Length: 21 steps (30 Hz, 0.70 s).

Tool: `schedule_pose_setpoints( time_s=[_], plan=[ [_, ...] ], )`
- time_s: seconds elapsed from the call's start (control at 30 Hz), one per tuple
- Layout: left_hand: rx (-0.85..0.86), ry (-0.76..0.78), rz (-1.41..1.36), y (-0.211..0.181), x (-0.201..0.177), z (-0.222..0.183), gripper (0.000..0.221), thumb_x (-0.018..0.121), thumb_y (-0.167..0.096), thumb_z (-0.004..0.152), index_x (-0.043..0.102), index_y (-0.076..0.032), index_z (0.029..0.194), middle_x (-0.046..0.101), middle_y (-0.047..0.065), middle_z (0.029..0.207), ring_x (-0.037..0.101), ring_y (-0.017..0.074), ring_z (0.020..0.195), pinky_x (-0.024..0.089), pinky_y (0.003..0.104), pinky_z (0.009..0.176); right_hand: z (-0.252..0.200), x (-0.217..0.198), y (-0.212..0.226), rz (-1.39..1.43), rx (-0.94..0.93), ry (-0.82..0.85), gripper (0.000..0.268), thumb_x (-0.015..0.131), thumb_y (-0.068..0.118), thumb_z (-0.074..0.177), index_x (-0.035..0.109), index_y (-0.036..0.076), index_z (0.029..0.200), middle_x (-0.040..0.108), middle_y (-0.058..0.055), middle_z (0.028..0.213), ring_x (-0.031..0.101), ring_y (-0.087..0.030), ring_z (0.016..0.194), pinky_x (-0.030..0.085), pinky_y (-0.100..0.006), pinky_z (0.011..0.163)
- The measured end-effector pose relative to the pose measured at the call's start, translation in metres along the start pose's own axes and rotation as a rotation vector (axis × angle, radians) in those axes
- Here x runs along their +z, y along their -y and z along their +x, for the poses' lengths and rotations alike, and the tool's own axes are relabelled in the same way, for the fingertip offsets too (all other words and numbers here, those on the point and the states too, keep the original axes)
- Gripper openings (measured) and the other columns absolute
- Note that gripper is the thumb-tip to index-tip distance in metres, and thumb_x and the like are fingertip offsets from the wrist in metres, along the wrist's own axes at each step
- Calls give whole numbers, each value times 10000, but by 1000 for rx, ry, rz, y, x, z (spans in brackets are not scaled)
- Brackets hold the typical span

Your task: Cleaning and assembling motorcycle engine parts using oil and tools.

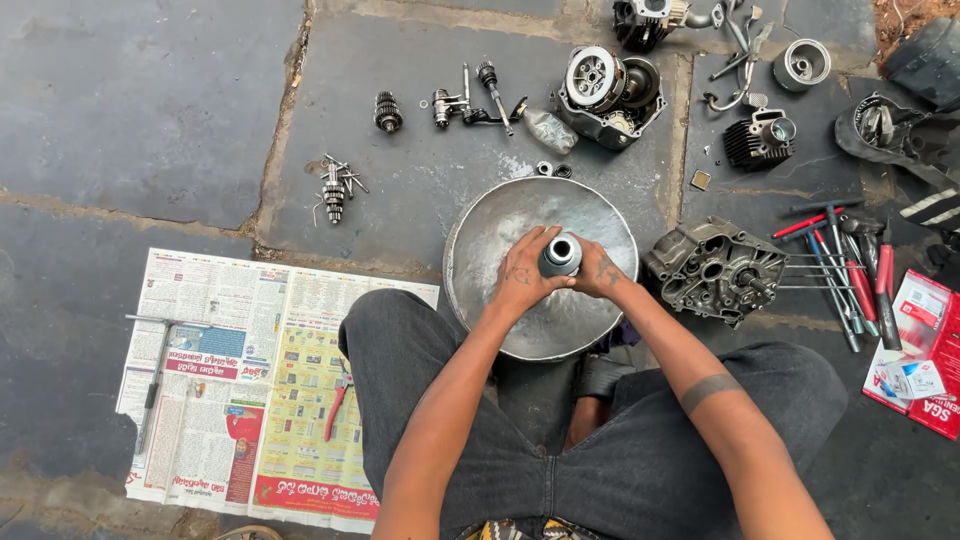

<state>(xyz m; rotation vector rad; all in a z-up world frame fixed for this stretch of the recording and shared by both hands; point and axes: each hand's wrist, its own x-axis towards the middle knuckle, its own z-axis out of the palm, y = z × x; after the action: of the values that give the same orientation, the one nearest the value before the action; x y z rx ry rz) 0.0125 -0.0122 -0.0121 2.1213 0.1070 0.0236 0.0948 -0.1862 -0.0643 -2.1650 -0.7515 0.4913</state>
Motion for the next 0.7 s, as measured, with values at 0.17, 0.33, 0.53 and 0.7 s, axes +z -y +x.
schedule_pose_setpoints(
  time_s=[0.17, 0.33, 0.53, 0.7],
  plan=[
    [-24, 6, -28, 4, 8, 2, 990, 990, -274, 517, 587, -209, 1420, 543, 161, 1500, 537, 361, 1354, 446, 479, 1114, 43, -42, -40, -93, 86, 48, 513, 817, 60, 719, 697, 44, 1218, 761, -137, 1118, 742, -297, 1027, 592, -419, 905],
    [-30, -39, -21, 8, 16, -1, 983, 988, -251, 513, 594, -187, 1411, 533, 196, 1499, 503, 369, 1390, 436, 453, 1137, 109, -59, -82, 74, 255, -324, 317, 793, 68, 852, 723, 13, 1156, 778, -130, 1024, 754, -229, 897, 604, -359, 807],
    [-64, -1, -10, -6, 8, -3, 976, 984, -218, 527, 592, -169, 1420, 529, 215, 1509, 463, 387, 1430, 407, 456, 1156, 199, -23, -141, 36, 364, -267, 261, 734, 161, 929, 741, 64, 1171, 779, -148, 1088, 762, -255, 1017, 595, -373, 956],
    [-128, 16, -34, -19, 3, 6, 963, 984, -171, 540, 594, -151, 1420, 517, 223, 1522, 463, 409, 1433, 414, 466, 1163, 270, -3, -177, -343, 345, -5, 447, 689, 185, 908, 703, 351, 1323, 399, -120, 1585, 365, -324, 1450, 325, -439, 1210]
  ],
)
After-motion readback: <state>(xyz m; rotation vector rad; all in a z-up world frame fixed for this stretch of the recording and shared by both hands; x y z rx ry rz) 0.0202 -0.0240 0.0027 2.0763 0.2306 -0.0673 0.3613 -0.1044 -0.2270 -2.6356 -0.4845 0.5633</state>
